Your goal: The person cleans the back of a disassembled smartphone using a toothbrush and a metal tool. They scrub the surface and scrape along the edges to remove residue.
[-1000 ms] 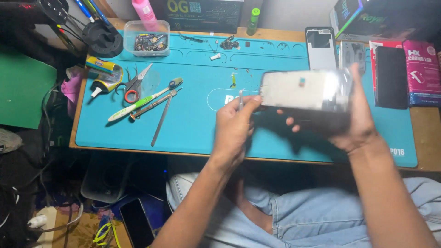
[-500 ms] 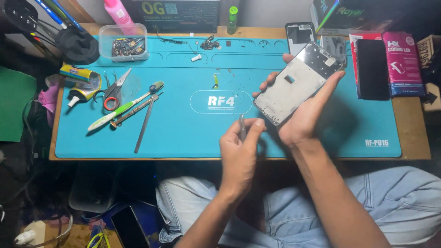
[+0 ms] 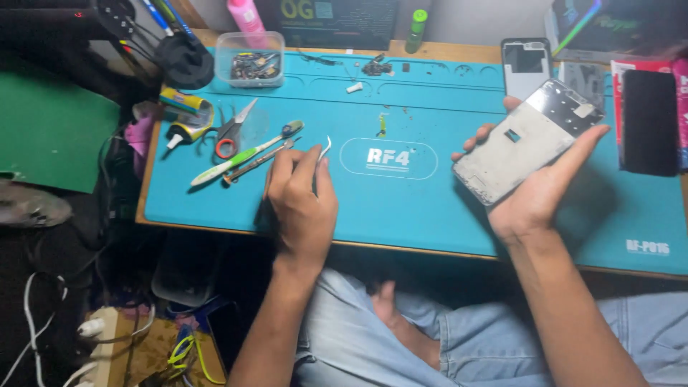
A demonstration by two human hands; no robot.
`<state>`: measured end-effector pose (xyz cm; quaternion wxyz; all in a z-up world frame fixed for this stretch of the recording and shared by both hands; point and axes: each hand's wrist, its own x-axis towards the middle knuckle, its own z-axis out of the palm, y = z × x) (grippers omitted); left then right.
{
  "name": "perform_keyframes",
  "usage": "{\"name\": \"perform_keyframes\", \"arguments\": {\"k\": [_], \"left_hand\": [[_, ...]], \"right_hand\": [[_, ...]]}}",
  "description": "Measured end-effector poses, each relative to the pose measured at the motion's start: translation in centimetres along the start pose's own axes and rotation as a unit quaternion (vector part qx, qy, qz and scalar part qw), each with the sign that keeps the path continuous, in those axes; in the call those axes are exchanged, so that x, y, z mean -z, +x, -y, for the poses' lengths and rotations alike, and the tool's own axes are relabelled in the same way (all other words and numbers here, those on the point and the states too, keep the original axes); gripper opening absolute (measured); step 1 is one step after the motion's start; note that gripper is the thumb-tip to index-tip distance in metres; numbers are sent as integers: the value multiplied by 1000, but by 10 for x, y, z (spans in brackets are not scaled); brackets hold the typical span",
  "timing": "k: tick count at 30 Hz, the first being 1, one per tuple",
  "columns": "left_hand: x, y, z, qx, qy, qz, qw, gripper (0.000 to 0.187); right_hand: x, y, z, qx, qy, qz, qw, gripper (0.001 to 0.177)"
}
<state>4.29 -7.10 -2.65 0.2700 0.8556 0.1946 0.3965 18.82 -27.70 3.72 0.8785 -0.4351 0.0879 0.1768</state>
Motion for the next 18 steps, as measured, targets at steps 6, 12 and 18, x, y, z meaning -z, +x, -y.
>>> {"name": "perform_keyframes", "arguments": {"k": [6,12,18], "left_hand": [[41,8,32,12,144,-24,989,35],[47,-9,57,91,133,33,986,12],[42,2,53,74,85,-22,993,6]], "right_hand": [[-4,-6,-3,-10,-27,-18,999,96],[-8,-10,-7,-4,-32,-24,999,95],[-4,-10,-4,12,-21,-10,1000,94]]}}
